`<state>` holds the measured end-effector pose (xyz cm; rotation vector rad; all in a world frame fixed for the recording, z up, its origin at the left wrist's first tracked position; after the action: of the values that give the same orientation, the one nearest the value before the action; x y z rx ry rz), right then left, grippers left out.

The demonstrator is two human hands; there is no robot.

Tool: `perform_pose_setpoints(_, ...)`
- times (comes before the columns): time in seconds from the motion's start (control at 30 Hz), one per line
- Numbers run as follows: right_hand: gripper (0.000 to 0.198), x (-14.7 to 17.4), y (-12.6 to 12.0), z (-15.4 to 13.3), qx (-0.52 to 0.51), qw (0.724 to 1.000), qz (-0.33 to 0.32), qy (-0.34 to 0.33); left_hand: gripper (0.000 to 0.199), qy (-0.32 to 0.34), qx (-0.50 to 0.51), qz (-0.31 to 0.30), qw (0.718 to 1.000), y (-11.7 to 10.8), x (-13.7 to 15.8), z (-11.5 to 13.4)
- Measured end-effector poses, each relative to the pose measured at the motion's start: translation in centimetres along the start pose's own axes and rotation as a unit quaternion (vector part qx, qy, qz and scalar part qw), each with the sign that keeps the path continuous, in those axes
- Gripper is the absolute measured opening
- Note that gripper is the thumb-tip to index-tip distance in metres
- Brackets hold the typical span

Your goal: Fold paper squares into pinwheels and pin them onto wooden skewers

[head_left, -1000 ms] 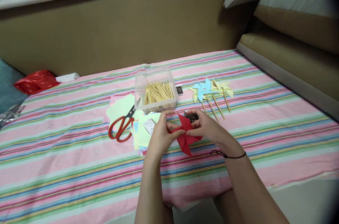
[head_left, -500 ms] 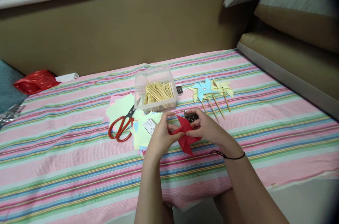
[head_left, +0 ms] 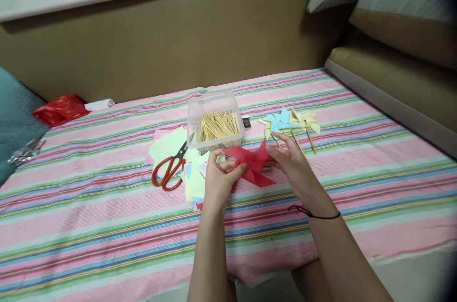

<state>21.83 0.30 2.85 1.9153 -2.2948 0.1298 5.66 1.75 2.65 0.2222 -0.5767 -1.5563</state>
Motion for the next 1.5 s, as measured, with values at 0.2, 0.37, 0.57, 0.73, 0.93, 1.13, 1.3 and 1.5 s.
perform_pose_setpoints(0.2, 0.083, 0.2, 1.3, 0.1, -0.005, 0.999, -0.052, 0.001, 0.050, 0.054, 0.040, 0.047, 0.997, 0.6, 0.1, -0.2)
perform_pose_setpoints(0.37, 0.079, 0.2, 1.8, 0.4, 0.017, 0.999, -0.034, -0.019, 0.051, 0.064, 0.017, 0.029, 0.997, 0.8, 0.2, -0.5)
perform_pose_setpoints(0.57, 0.071, 0.1, 1.4, 0.7, 0.024, 0.998, -0.040, -0.030, 0.052, 0.043, -0.021, -0.009, 0.999, 0.6, 0.1, -0.3)
perform_pose_setpoints(0.73, 0.070, 0.2, 1.1, 0.5, 0.029, 0.996, -0.082, -0.021, 0.050, 0.016, -0.080, -0.050, 0.995, 0.2, 0.0, 0.0)
perform_pose_setpoints(0.93, 0.076, 0.2, 0.7, 0.4, 0.022, 0.993, -0.115, -0.005, 0.051, 0.000, -0.097, -0.075, 0.993, 0.3, 0.2, 0.3)
perform_pose_setpoints(1.13, 0.080, 0.0, 0.6, 0.3, -0.038, 0.998, -0.047, -0.012, 0.052, 0.045, -0.025, 0.020, 0.998, 0.4, 0.1, 0.0)
perform_pose_setpoints(1.3, 0.076, 0.4, 1.2, -0.2, -0.116, 0.993, -0.036, 0.007, 0.051, 0.068, 0.121, 0.104, 0.985, 0.3, 0.1, -0.7)
perform_pose_setpoints(1.5, 0.080, 1.0, 3.7, 0.5, -0.133, 0.991, -0.017, 0.030, 0.049, 0.071, 0.143, 0.109, 0.981, 0.9, 0.5, -1.2)
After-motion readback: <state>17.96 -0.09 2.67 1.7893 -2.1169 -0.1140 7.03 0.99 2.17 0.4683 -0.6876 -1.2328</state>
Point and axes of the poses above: each hand's wrist, its own x-axis away from the middle knuckle, its own y-axis out of the palm, z = x × y, the point moved 2 cm from there along -x, towards the middle knuckle, and after that the axes turned 14 degrees about x, right-handed, at the moved point
